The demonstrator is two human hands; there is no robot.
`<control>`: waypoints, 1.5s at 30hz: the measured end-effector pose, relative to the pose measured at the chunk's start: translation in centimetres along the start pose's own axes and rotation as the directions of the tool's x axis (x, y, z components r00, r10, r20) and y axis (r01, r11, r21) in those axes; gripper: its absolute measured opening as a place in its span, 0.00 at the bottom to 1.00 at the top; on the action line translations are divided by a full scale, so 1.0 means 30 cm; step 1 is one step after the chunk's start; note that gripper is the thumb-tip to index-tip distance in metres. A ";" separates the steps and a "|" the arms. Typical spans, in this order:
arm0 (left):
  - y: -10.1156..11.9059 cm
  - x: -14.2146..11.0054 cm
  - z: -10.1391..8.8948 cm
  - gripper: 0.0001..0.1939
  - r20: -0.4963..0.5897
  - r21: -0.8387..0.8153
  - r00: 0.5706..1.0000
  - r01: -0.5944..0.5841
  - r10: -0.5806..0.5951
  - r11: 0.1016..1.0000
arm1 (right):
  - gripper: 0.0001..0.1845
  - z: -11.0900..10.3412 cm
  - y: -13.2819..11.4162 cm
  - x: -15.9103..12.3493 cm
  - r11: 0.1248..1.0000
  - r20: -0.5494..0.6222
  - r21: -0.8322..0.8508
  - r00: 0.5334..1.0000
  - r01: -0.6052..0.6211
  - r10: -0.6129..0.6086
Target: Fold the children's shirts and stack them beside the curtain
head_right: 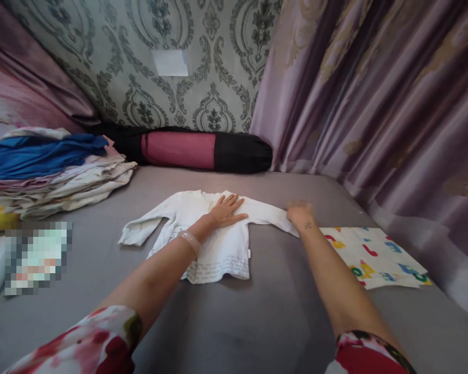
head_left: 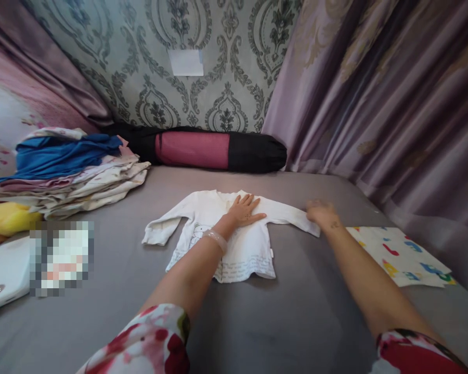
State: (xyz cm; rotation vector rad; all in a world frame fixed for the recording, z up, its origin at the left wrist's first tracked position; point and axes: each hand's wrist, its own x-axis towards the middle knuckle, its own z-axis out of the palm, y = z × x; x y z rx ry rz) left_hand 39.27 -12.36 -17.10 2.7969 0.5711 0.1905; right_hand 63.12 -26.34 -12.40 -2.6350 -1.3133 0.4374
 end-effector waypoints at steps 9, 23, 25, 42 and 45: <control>0.068 -0.181 -0.033 0.30 -0.089 0.104 0.986 0.149 -0.140 0.983 | 0.19 0.165 -0.520 0.029 0.928 -0.113 -0.030 0.921 0.373 -0.374; 0.065 -0.482 0.009 0.39 -0.115 0.112 0.926 0.371 -0.358 0.922 | 0.17 0.269 -0.604 0.120 0.973 -0.192 -0.051 0.954 0.223 -0.229; 0.060 -0.480 0.020 0.38 -0.135 0.108 0.925 0.370 -0.355 0.923 | 0.18 0.280 -0.608 0.114 0.976 -0.222 -0.056 0.951 0.210 -0.217; 0.018 -0.503 -0.047 0.24 -0.392 0.083 0.777 0.564 -0.493 0.822 | 0.19 0.305 -0.843 0.109 0.914 -0.102 -0.082 0.909 0.398 -0.405; -0.016 -0.520 -0.033 0.27 -0.372 0.101 0.749 0.620 -0.549 0.778 | 0.18 0.339 -0.896 0.117 0.915 -0.077 -0.067 0.913 0.397 -0.401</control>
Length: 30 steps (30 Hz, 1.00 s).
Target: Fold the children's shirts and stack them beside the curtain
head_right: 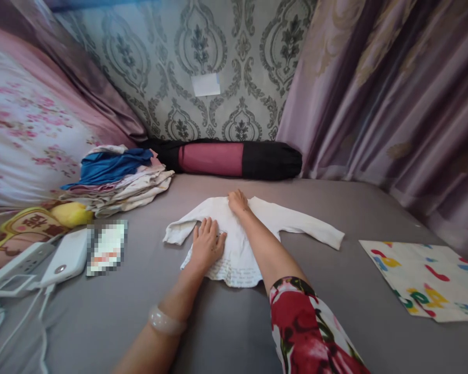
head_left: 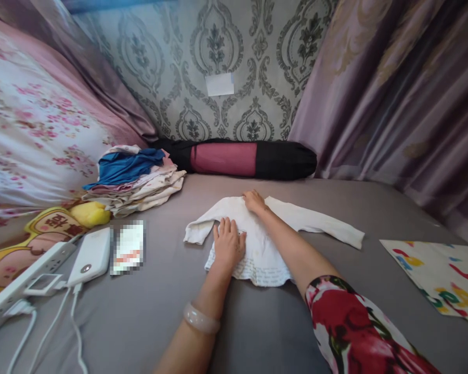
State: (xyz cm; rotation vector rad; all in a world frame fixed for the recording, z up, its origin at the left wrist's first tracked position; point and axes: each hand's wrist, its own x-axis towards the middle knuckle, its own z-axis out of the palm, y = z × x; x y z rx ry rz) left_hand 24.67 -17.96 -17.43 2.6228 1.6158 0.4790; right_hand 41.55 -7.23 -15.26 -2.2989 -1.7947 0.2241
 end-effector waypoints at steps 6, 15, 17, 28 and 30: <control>-0.009 0.004 0.031 0.32 0.109 0.022 0.993 0.034 -0.036 0.999 | 0.15 0.011 -0.019 0.018 1.000 -0.001 -0.003 1.000 -0.027 0.027; -0.002 0.008 0.015 0.32 0.164 -0.011 0.985 0.051 -0.048 0.999 | 0.18 0.037 -0.054 -0.024 0.998 -0.128 -0.006 0.989 -0.070 0.069; -0.002 0.009 0.009 0.32 0.169 -0.034 0.984 0.065 -0.059 0.997 | 0.19 0.035 -0.056 -0.027 0.997 -0.126 -0.006 0.989 -0.078 0.076; -0.077 0.063 -0.155 0.21 -0.067 -0.173 0.967 0.229 -0.244 0.958 | 0.21 0.002 -0.177 -0.093 0.999 -0.194 -0.030 0.980 0.033 -0.038; -0.139 0.074 -0.197 0.21 -0.065 -0.131 0.936 0.335 -0.345 0.933 | 0.19 0.024 -0.208 -0.098 0.993 -0.172 -0.010 0.978 0.116 -0.116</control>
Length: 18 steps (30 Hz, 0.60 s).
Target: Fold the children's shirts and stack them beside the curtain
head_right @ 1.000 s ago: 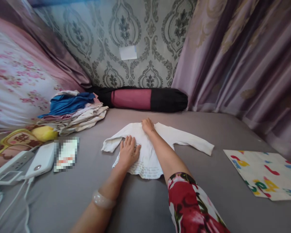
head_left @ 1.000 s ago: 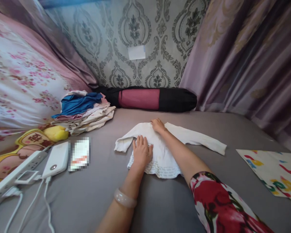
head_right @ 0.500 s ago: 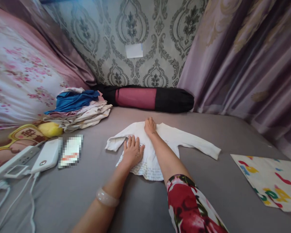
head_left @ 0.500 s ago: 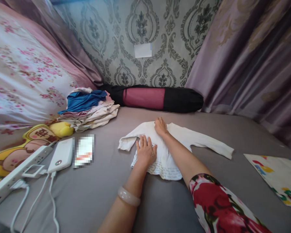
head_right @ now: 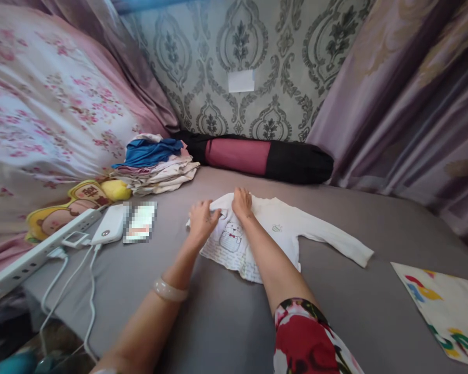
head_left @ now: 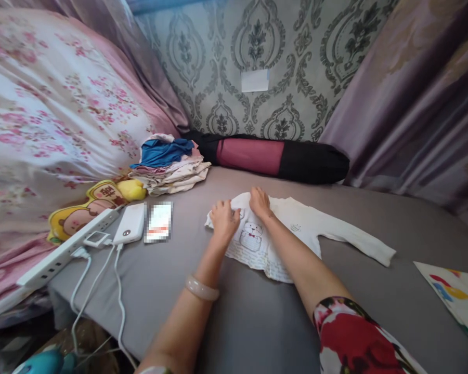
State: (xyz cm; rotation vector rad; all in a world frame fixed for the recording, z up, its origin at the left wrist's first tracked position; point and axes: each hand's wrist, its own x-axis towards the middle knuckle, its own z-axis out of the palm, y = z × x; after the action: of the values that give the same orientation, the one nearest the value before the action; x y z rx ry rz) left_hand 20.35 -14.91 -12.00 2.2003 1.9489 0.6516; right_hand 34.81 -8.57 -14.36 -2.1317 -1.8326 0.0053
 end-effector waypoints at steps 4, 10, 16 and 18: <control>-0.139 0.055 -0.056 0.22 0.083 0.095 0.979 0.178 -0.186 0.979 | 0.17 0.061 -0.034 -0.007 0.996 0.088 0.077 0.994 0.052 -0.059; -0.262 0.079 -0.066 0.16 0.339 -0.098 0.904 0.309 -0.261 0.946 | 0.16 0.114 -0.031 -0.042 0.991 -0.031 0.073 0.994 0.108 -0.106; -0.248 0.096 -0.075 0.12 0.432 -0.206 0.848 0.425 -0.308 0.881 | 0.17 0.117 -0.025 -0.049 0.987 -0.082 0.088 0.988 0.135 -0.128; -0.244 0.109 -0.081 0.10 0.477 -0.182 0.831 0.411 -0.286 0.893 | 0.17 0.122 -0.024 -0.045 0.987 -0.088 0.088 0.988 0.137 -0.129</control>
State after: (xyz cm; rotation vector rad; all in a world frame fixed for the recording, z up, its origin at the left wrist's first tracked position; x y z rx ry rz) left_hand 12.94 -11.02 -11.81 1.5832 1.8166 0.3080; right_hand 33.11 -8.89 -17.93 -1.9147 -1.8844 -0.0266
